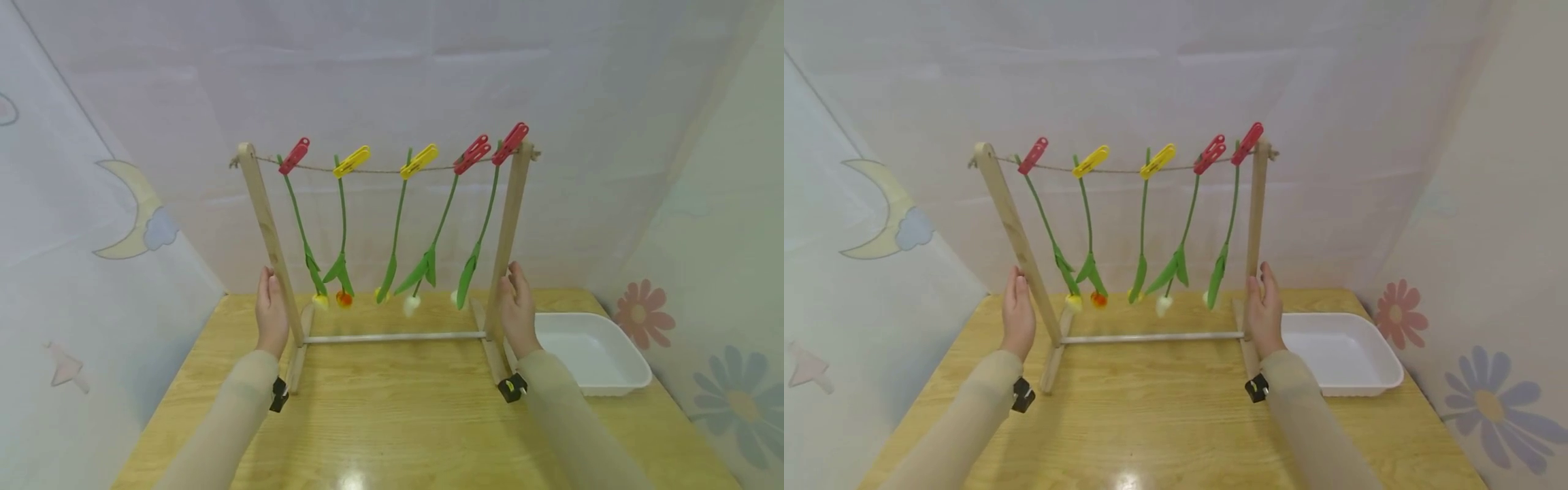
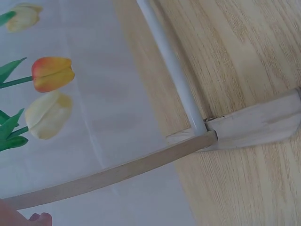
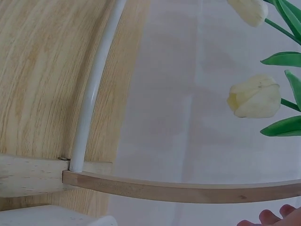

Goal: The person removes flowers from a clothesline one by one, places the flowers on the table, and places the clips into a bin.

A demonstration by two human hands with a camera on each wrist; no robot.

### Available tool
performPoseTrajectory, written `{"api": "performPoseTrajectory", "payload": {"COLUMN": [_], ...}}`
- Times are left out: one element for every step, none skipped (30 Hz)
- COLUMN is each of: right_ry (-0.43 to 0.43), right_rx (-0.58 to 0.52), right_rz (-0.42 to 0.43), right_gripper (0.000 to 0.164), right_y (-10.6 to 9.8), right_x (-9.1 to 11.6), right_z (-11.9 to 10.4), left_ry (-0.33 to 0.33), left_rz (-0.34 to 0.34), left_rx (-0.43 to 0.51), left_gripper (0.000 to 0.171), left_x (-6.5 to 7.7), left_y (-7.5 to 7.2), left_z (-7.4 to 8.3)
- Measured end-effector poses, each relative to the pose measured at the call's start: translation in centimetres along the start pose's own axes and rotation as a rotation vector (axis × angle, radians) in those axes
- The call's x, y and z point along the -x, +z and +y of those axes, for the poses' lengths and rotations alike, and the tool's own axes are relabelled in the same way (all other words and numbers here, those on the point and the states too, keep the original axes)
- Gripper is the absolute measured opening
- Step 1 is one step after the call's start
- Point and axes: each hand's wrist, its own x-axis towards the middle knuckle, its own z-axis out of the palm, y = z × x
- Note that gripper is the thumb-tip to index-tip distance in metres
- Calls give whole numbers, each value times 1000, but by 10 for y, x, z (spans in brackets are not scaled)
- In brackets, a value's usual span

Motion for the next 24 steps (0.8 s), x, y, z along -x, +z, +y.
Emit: {"api": "performPoseTrajectory", "payload": {"right_ry": [-11, -23, -40, -59, -77, -94, -119, -130, -137, -136, -127, -108, -85, -50, -23, 2, 24, 38, 47, 52, 53, 51, 47, 41], "right_rx": [-8, -15, -15, -12, -12, -13, -21, -29, -39, -49, -58, -68, -74, -80, -89, -94, -102, -111, -117, -124, -128, -131, -136, -143], "right_rz": [-1, -1, 3, 8, 17, 31, 55, 74, 92, 104, 117, 122, 124, 116, 114, 115, 117, 119, 121, 125, 131, 136, 142, 147], "right_gripper": [52, 52, 52, 53, 54, 56, 56, 58, 59, 59, 59, 57, 56, 56, 55, 54, 53, 52, 52, 52, 51, 50, 49, 49], "right_y": [1, 2, 3, 4, 5, 7, 9, 10, 12, 13, 14, 14, 15, 15, 14, 14, 14, 14, 14, 14, 14, 15, 16, 17], "right_x": [-1, -3, -4, -6, -7, -8, -9, -9, -10, -11, -12, -13, -14, -15, -16, -18, -19, -21, -23, -24, -27, -29, -31, -32], "right_z": [1, 3, 4, 4, 5, 6, 6, 6, 6, 5, 5, 5, 4, 4, 5, 5, 6, 6, 6, 6, 6, 6, 6, 6], "left_ry": [-5, -8, -16, -24, -29, -28, -26, -23, -20, -13, -7, -1, 0, 4, 6, 8, 15, 22, 33, 44, 53, 69, 81, 91], "left_rz": [3, 7, 10, 10, 12, 20, 29, 39, 51, 65, 77, 82, 79, 76, 67, 55, 43, 31, 25, 19, 15, 12, 8, 4], "left_rx": [-1, 0, -2, -1, 4, 18, 38, 59, 88, 120, 152, 177, 195, 200, 204, 201, 192, 181, 172, 166, 165, 160, 154, 155], "left_gripper": [61, 60, 61, 62, 62, 63, 63, 63, 64, 64, 63, 63, 63, 61, 60, 59, 58, 57, 56, 56, 57, 57, 58, 57], "left_x": [-1, -2, -3, -5, -6, -8, -10, -12, -15, -18, -20, -23, -25, -28, -30, -32, -33, -35, -36, -38, -38, -39, -39, -40], "left_y": [0, 1, 1, 2, 2, 3, 3, 3, 2, 2, 1, 1, 0, 0, 0, 0, 1, 1, 2, 3, 3, 4, 5, 5], "left_z": [0, 0, 0, 1, 1, 1, 2, 2, 2, 2, 2, 2, 2, 2, 2, 2, 2, 2, 1, 1, 1, 2, 2, 2]}}
